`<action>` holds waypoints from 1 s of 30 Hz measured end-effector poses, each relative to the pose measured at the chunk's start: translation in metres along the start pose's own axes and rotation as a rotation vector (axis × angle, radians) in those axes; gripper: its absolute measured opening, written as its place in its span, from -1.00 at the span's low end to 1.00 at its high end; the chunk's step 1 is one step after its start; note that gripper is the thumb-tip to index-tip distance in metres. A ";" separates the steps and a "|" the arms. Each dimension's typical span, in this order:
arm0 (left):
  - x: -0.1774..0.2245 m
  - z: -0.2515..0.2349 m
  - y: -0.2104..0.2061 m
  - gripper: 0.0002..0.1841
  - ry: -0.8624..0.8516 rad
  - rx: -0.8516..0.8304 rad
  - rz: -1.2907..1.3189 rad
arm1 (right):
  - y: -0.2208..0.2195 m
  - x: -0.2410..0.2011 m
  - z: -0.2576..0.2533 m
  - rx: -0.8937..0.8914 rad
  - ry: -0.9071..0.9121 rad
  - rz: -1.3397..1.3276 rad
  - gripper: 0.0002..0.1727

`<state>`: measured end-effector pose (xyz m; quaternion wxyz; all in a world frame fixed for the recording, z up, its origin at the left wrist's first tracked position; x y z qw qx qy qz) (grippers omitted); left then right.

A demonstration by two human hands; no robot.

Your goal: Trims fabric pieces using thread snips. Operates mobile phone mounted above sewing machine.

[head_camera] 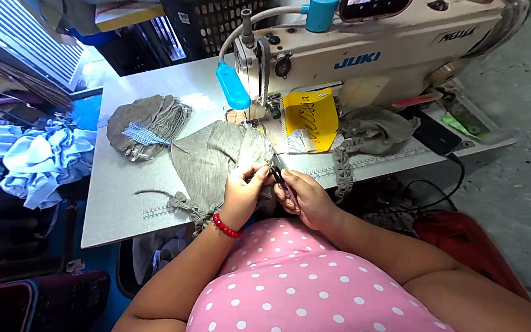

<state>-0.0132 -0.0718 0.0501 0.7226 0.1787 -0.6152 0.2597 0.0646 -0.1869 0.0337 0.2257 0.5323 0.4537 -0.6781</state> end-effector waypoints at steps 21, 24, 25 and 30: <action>-0.015 -0.002 0.005 -0.89 -0.038 0.079 -0.115 | 0.009 0.005 -0.007 0.047 0.250 0.168 -0.72; -0.014 -0.004 0.008 -0.89 -0.042 0.069 -0.138 | 0.018 -0.012 -0.006 0.122 0.549 0.631 -0.64; -0.013 -0.004 0.007 -0.89 -0.050 0.057 -0.152 | 0.018 -0.016 -0.008 0.141 0.579 0.749 -0.55; -0.007 -0.007 0.013 -0.87 -0.134 0.047 -0.382 | 0.019 -0.017 -0.019 0.062 0.527 0.885 -0.84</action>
Point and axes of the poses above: each hand's wrist, its own z-axis away from the middle knuckle, its own y-axis out of the back of the hand, x = y × z, the point moved 6 cm from there along -z, towards the middle knuckle, and after that the axes turned 13 degrees about y, right-handed, at the moved point
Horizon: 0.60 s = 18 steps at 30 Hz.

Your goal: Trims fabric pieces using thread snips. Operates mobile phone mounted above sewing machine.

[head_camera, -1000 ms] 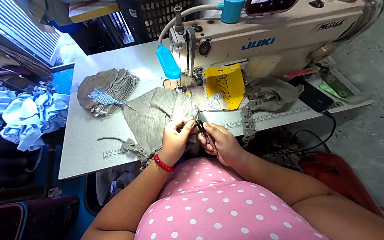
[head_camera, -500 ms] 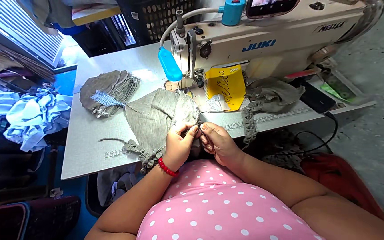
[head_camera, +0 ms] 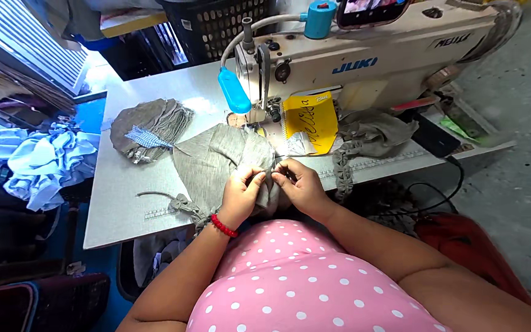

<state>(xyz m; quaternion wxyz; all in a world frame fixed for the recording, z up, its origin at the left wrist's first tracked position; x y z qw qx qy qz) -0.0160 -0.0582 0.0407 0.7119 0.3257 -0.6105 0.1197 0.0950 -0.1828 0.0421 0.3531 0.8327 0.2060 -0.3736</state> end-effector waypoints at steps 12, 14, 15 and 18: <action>0.016 -0.011 0.017 -0.48 -0.110 -0.042 -0.549 | -0.006 0.004 -0.012 -0.160 0.035 -0.116 -0.88; 0.021 -0.013 0.009 -0.54 -0.141 -0.075 -0.507 | -0.005 0.002 -0.012 -0.162 0.045 -0.182 -0.86; 0.023 -0.015 0.005 -0.61 -0.129 -0.099 -0.458 | -0.004 0.002 -0.012 -0.152 0.046 -0.219 -0.86; 0.021 -0.019 -0.001 -0.89 -0.070 -0.152 -0.287 | 0.001 0.004 -0.013 -0.120 0.024 -0.297 -0.88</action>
Point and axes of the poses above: each hand's wrist, its own z-axis away from the middle knuckle, its own y-axis out of the back of the hand, x = y × z, the point moved 6 cm from there along -z, towards the middle knuckle, and after that the axes turned 13 degrees about y, right-handed, at the moved point
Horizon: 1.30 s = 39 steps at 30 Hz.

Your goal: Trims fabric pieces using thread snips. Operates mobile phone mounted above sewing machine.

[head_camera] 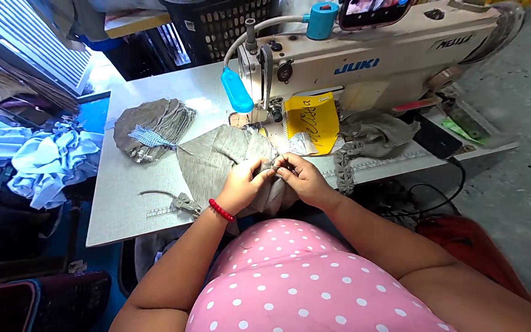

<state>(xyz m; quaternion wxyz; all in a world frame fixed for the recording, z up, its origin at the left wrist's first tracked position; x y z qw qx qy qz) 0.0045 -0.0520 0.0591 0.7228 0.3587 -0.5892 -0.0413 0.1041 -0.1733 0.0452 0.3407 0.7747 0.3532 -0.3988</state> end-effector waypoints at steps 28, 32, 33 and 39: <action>-0.004 0.016 -0.014 -0.86 0.142 0.119 0.589 | -0.023 -0.009 0.034 0.170 -0.526 -0.654 -0.42; -0.005 0.017 -0.013 -0.88 0.114 0.123 0.595 | -0.023 -0.008 0.033 0.170 -0.528 -0.654 -0.44; -0.005 0.017 -0.013 -0.88 0.112 0.128 0.589 | -0.023 -0.008 0.032 0.165 -0.531 -0.651 -0.45; -0.004 0.018 -0.013 -0.89 0.084 0.163 0.547 | -0.022 -0.006 0.032 0.162 -0.519 -0.645 -0.45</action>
Point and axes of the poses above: each hand's wrist, its own z-axis away from the middle knuckle, its own y-axis out of the back of the hand, x = y × z, the point moved 6 cm from there along -z, towards the middle knuckle, and after that the axes turned 13 degrees about y, right-handed, at the moved point
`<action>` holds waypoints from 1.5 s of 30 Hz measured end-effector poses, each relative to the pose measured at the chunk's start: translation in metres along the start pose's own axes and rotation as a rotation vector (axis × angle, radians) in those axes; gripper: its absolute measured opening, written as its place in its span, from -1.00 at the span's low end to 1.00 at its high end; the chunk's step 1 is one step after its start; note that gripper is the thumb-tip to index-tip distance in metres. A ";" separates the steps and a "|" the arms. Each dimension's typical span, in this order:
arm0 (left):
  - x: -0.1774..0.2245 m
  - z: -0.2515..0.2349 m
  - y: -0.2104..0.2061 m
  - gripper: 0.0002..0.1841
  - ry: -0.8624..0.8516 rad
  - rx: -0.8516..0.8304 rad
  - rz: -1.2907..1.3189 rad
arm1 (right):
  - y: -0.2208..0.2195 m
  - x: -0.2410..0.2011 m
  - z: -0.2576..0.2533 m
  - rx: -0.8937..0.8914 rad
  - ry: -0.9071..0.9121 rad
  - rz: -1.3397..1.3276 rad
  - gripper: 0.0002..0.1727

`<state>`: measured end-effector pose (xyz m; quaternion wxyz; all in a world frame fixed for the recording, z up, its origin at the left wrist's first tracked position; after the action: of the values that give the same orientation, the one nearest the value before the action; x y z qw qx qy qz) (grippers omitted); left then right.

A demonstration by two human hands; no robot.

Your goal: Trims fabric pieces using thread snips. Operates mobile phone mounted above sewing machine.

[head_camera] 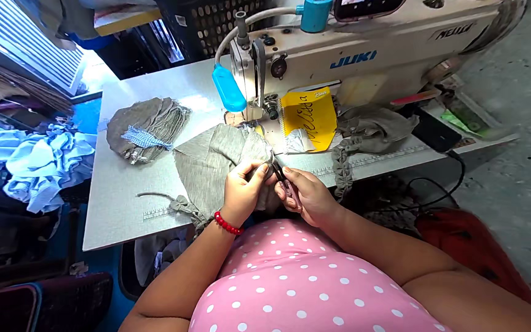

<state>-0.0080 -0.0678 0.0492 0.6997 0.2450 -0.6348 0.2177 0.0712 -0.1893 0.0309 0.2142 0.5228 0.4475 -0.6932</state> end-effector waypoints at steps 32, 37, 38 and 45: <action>-0.008 0.001 0.002 -0.89 0.003 -0.089 -0.036 | 0.017 -0.017 -0.017 0.051 0.488 0.761 -0.72; -0.003 -0.015 0.027 -0.79 -0.159 0.016 -0.450 | 0.025 -0.014 -0.032 -0.009 0.460 0.776 -0.79; -0.002 -0.017 0.032 -0.78 -0.172 0.030 -0.522 | 0.028 -0.015 -0.034 -0.007 0.435 0.809 -0.76; 0.002 -0.019 0.020 -0.45 0.004 -0.127 -0.783 | 0.010 -0.016 -0.036 -0.194 0.376 0.887 -0.67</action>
<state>-0.0053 -0.0401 0.0508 0.7448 0.4242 -0.5043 -0.1046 0.1037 -0.1664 0.0393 0.4520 0.7567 0.2753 -0.3838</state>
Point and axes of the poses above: each hand's wrist, its own z-axis away from the middle knuckle, its own y-axis out of the back of the hand, x = y × z, the point moved 6 cm from there along -z, towards the middle knuckle, and after that the axes turned 13 degrees about y, right-handed, at the moved point
